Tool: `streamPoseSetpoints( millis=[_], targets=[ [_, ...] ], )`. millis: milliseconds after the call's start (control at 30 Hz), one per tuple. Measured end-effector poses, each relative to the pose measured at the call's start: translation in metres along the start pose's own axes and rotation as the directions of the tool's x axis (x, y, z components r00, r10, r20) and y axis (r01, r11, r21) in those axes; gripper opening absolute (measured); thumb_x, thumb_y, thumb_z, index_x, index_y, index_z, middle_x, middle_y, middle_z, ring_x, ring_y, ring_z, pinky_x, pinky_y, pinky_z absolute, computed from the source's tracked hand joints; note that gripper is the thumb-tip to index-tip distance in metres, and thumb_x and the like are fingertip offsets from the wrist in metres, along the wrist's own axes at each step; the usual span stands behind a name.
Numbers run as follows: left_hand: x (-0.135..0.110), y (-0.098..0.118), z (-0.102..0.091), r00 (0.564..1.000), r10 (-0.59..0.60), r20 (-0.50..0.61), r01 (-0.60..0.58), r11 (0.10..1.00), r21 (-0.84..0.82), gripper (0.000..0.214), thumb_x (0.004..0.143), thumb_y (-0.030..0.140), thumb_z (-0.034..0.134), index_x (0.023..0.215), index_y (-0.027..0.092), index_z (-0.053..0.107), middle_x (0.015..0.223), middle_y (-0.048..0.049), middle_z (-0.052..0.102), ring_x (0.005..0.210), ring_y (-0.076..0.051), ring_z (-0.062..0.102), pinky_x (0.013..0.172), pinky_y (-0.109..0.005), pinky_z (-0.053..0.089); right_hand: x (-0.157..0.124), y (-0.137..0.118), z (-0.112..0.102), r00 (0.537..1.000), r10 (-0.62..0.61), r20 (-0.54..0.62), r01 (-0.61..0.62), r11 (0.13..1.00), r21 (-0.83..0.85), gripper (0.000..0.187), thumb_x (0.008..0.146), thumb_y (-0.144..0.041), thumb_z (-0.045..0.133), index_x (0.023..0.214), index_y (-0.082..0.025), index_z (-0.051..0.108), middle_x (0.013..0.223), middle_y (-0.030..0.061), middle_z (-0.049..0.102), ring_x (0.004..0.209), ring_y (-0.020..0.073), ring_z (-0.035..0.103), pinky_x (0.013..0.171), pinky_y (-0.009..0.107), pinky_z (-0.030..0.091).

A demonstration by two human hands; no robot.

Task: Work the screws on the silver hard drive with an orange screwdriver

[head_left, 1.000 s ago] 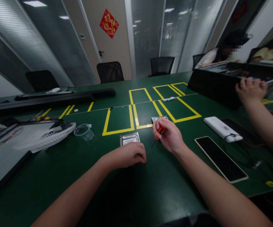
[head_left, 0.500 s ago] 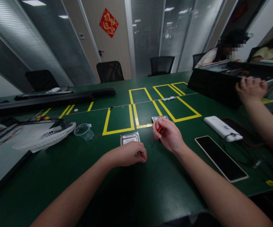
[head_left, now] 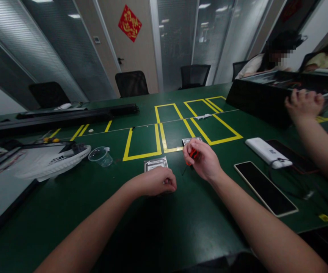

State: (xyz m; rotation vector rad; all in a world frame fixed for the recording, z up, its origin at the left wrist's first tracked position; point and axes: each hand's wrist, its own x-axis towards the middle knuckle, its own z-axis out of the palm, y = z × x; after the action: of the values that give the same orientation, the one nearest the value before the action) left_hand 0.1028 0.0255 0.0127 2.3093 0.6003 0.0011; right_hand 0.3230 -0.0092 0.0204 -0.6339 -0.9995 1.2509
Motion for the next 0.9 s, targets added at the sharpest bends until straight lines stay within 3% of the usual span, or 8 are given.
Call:
streamPoseSetpoints(
  millis=[633, 767, 900],
  targets=[
    [-0.001, -0.002, 0.001, 1.000, 0.027, -0.011, -0.027, 1.000, -0.010, 0.009, 0.094, 0.010, 0.081, 0.093, 0.018, 0.084, 0.094, -0.0019, 0.078, 0.083, -0.017, 0.072, 0.075, -0.024, 0.050, -0.001, -0.005, 0.002, 1.000, -0.027, 0.001, 0.027, 1.000, 0.004, 0.028, 0.094, -0.038, 0.075, 0.072, -0.022, 0.065, 0.067, 0.0003, 0.066, 0.047, 0.0120, 0.043, 0.051, 0.029, 0.032],
    [-0.006, 0.003, -0.002, 0.997, 0.049, -0.060, -0.049, 0.999, -0.005, 0.008, 0.096, 0.012, 0.081, 0.096, 0.020, 0.083, 0.099, -0.0029, 0.079, 0.092, -0.020, 0.073, 0.082, -0.026, 0.052, -0.002, -0.006, 0.003, 0.999, -0.035, 0.001, 0.035, 0.999, 0.016, 0.030, 0.094, -0.040, 0.075, 0.072, -0.022, 0.065, 0.067, 0.0001, 0.065, 0.047, 0.0121, 0.043, 0.051, 0.030, 0.033],
    [-0.028, 0.006, -0.010, 0.980, 0.038, -0.196, -0.036, 0.999, 0.016, 0.008, 0.107, 0.021, 0.073, 0.105, 0.020, 0.081, 0.110, -0.0059, 0.079, 0.104, -0.023, 0.071, 0.096, -0.033, 0.053, -0.002, -0.007, 0.003, 0.999, -0.037, 0.005, 0.037, 0.999, 0.028, 0.031, 0.095, -0.041, 0.076, 0.072, -0.023, 0.065, 0.068, 0.0001, 0.064, 0.048, 0.0125, 0.042, 0.051, 0.030, 0.034]
  ],
)
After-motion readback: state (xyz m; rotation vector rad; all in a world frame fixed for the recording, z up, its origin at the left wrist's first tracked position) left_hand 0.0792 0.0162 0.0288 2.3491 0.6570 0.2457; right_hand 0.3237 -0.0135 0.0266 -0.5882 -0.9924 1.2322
